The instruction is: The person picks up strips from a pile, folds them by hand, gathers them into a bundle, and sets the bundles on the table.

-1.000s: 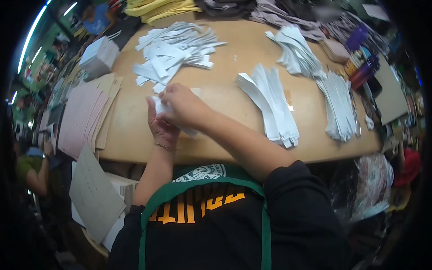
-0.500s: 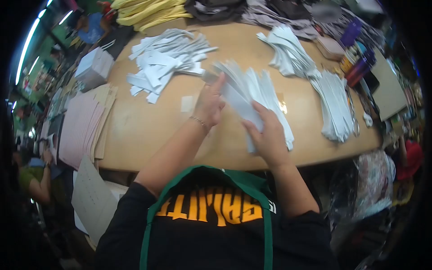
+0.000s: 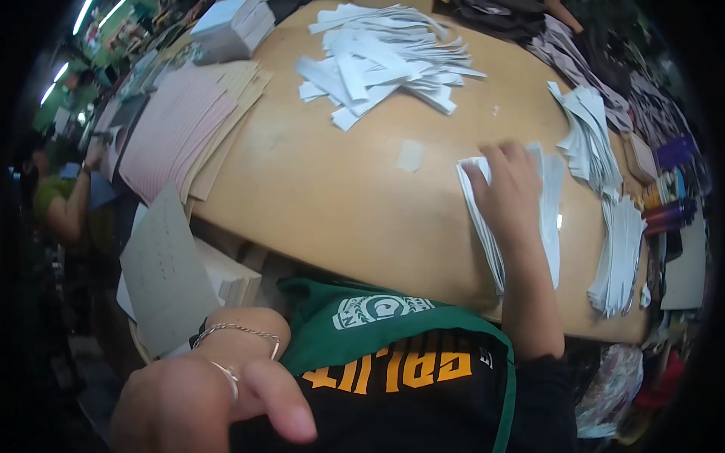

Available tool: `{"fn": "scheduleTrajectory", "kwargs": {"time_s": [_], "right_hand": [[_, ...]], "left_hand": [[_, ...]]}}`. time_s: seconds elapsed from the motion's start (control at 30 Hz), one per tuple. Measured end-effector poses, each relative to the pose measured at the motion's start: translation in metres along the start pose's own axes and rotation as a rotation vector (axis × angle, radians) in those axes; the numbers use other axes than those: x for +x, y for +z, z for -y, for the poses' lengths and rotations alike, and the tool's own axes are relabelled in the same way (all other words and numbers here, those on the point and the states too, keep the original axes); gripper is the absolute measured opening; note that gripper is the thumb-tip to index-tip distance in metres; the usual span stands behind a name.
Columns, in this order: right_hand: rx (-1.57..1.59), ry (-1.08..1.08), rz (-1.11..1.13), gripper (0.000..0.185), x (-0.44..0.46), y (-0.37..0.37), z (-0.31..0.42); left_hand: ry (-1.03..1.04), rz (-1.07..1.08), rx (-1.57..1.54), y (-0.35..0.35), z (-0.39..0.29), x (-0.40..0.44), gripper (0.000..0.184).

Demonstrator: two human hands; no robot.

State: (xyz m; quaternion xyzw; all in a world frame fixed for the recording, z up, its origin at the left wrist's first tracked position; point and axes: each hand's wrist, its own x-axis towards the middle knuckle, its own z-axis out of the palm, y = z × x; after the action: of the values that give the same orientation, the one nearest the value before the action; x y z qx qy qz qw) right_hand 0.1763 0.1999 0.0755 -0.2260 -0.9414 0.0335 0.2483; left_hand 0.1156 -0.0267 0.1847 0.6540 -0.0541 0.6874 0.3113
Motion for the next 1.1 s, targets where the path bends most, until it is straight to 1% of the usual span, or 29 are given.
{"fn": "scheduleTrajectory", "kwargs": {"time_s": [0.03,0.1,0.23,0.33,0.37,0.47,0.5,0.6,0.63,0.7,0.73,0.77,0.8,0.87,0.9,0.93,1.0,1.03,1.07,1.1], "right_hand": [[0.071,-0.058,0.021,0.028,0.022,0.019,0.001],[0.211,-0.146,0.159,0.029,0.073,0.063,-0.003],[0.121,-0.176,0.209,0.040,0.153,0.123,0.013],[0.099,0.009,0.331,0.045,0.190,0.148,0.025],[0.108,0.144,0.386,0.050,0.201,0.151,0.028],[0.024,0.225,0.461,0.051,0.221,0.162,0.025],[0.037,0.221,0.476,0.053,0.222,0.161,0.028],[0.108,0.241,0.509,0.051,0.230,0.164,0.027],[0.129,0.220,0.492,0.044,0.231,0.159,0.031],[0.221,0.205,0.468,0.040,0.237,0.165,0.027],[0.269,0.199,0.448,0.038,0.242,0.161,0.027],[0.255,0.133,0.360,0.031,0.245,0.156,0.025],[0.335,0.097,0.280,0.030,0.252,0.150,0.022],[0.496,0.019,0.127,0.028,0.263,0.140,0.021],[0.714,0.072,0.192,0.027,0.256,0.108,0.044],[0.772,-0.008,0.202,0.028,0.253,0.098,0.055],[0.890,-0.166,0.220,0.028,0.245,0.096,0.072],[0.861,-0.191,0.282,0.027,0.226,0.077,0.091],[0.922,-0.186,0.367,0.028,0.209,0.071,0.102],[1.038,0.048,0.620,0.029,0.188,0.053,0.118]], "left_hand": [[0.006,-0.003,0.004,0.000,-0.002,-0.003,0.024],[0.022,0.000,0.002,-0.003,-0.007,-0.007,0.024],[0.050,-0.002,-0.007,-0.015,-0.012,-0.014,0.023],[0.068,0.006,-0.007,-0.031,-0.017,-0.020,0.022],[0.075,0.010,-0.009,-0.035,-0.018,-0.020,0.021],[0.085,0.021,0.003,-0.049,-0.024,-0.024,0.020],[0.085,0.020,0.001,-0.055,-0.025,-0.024,0.020],[0.098,0.040,-0.012,-0.069,-0.028,-0.026,0.019],[0.101,0.051,-0.016,-0.074,-0.030,-0.027,0.019],[0.097,0.068,-0.019,-0.086,-0.034,-0.029,0.019],[0.086,0.074,-0.020,-0.096,-0.035,-0.034,0.018],[0.071,0.063,-0.025,-0.107,-0.036,-0.040,0.018],[0.054,0.013,-0.043,-0.117,-0.033,-0.049,0.018],[-0.034,-0.500,-0.046,-0.148,-0.014,-0.085,0.030],[-0.075,-0.747,-0.060,-0.164,-0.005,-0.103,0.037],[-0.326,-1.122,0.074,-0.175,-0.002,-0.100,0.047],[-0.466,-1.258,0.168,-0.198,0.017,-0.108,0.054],[-0.438,-1.285,0.145,-0.203,0.025,-0.109,0.056],[-0.413,-1.313,0.120,-0.205,0.032,-0.109,0.058],[-0.388,-1.339,0.097,-0.207,0.034,-0.111,0.061]]}}
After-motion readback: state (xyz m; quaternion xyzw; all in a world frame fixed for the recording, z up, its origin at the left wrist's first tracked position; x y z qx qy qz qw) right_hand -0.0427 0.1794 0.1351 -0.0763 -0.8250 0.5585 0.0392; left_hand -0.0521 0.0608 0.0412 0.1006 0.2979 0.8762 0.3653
